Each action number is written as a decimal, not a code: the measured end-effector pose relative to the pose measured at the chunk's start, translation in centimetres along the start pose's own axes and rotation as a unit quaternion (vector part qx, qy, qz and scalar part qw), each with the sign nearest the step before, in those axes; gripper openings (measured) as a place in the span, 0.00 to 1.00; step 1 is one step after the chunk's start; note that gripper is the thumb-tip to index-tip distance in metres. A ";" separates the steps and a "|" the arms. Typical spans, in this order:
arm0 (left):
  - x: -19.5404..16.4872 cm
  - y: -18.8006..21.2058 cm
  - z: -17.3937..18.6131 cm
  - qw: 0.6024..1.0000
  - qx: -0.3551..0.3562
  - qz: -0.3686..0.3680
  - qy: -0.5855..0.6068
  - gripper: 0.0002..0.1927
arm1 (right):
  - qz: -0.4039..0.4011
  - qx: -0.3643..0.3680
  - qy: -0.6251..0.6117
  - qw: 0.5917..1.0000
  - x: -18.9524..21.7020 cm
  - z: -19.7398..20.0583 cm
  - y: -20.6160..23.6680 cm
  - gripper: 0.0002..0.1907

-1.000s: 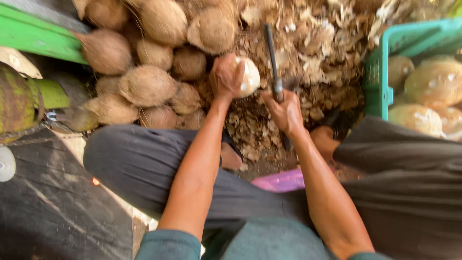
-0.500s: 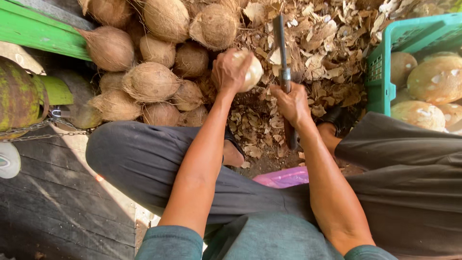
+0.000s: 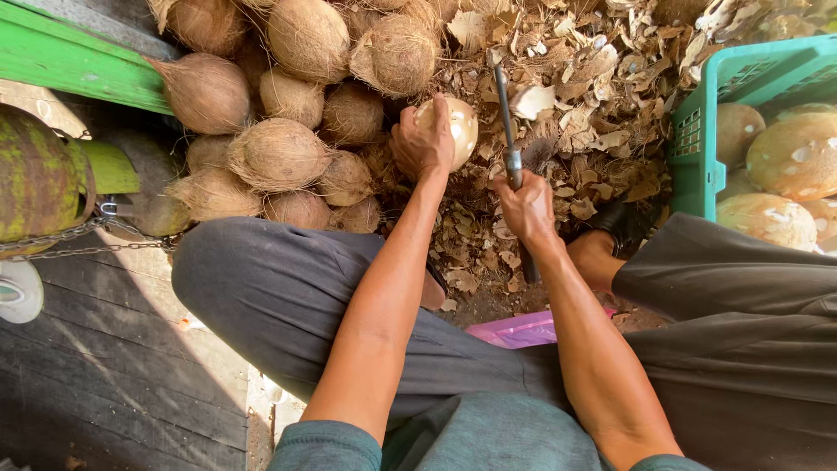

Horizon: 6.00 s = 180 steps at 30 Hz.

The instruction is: The person sits on the ground beside a pile of coconuts and uses a machete to chop and strip the outer husk from coconuts one at a time, rotating each coconut between strikes, then sets the trimmed coconut aside and reaches for the next one.

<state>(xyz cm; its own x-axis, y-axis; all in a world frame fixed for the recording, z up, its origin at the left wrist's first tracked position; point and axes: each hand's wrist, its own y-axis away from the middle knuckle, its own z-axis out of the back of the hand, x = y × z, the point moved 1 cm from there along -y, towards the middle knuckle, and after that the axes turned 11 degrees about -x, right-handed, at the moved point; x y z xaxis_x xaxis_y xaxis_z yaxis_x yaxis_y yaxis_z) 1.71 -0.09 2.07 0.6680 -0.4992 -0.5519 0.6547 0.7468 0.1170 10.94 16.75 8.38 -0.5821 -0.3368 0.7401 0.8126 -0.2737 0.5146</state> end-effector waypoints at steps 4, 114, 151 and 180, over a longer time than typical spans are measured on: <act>-0.4 0.6 0.3 0.999 -0.018 -0.025 0.039 0.34 | 0.094 -0.018 0.012 0.995 -1.1 -0.1 -1.1 0.17; 0.1 -2.2 -1.0 0.985 0.103 -0.138 0.025 0.40 | 0.128 0.017 0.033 0.991 -2.3 -0.1 -1.8 0.23; -0.6 -1.7 -0.6 0.976 0.070 -0.208 -0.013 0.36 | 0.131 0.009 0.045 0.990 -1.9 -0.7 -1.0 0.22; 1.0 -3.2 5.9 0.906 0.260 0.002 0.334 0.42 | 0.070 0.030 0.130 0.989 -2.6 -1.0 -3.0 0.13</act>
<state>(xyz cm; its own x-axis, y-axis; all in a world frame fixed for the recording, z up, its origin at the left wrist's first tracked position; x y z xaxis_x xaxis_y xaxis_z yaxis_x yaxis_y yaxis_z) 2.37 -5.54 5.98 0.4214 0.0091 -0.9068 0.8472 0.3527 0.3972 9.99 17.54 4.51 -0.4461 -0.5889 0.6739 0.8810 -0.1566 0.4464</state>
